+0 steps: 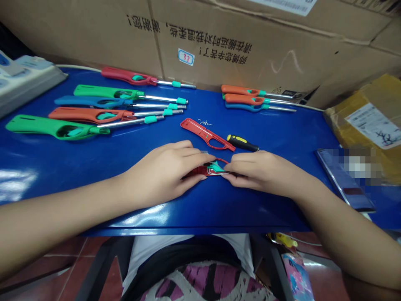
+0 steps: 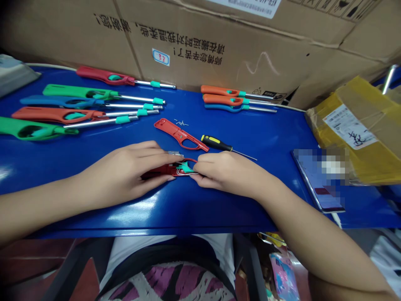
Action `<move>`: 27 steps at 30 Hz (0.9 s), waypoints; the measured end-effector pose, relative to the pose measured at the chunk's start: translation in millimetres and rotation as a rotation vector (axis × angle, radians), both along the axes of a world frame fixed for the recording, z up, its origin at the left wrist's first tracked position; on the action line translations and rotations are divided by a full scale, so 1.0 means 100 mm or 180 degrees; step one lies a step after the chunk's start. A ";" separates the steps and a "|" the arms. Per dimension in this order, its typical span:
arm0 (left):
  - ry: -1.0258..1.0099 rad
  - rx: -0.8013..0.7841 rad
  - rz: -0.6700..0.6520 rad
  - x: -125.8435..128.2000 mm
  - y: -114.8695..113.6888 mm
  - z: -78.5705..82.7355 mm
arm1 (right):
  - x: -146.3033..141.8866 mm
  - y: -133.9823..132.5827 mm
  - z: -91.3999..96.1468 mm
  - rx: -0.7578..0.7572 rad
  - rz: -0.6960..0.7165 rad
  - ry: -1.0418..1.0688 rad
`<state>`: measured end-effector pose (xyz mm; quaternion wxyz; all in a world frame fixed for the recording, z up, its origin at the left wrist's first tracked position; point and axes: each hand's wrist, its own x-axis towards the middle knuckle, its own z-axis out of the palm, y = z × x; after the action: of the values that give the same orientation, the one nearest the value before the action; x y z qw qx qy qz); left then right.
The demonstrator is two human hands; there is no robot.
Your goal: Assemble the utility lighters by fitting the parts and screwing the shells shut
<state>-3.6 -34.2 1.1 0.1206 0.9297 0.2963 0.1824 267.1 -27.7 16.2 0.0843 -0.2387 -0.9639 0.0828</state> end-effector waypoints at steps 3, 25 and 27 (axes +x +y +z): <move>0.0015 -0.0034 0.0025 0.00 0.00 0.00 | 0.00 0.01 -0.02 0.0129 0.0124 0.0125; 0.0053 0.0033 -0.0196 0.00 -0.01 0.05 | -0.01 0.06 -0.02 -0.0647 -0.0041 0.0564; 0.0072 0.0041 -0.0198 0.00 -0.01 0.04 | 0.00 0.05 -0.03 -0.0559 0.0020 0.0583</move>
<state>-3.7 -34.8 5.1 0.1170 0.9412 0.2675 0.1700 267.1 -22.7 13.6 0.1504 -0.2335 -0.9419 0.1887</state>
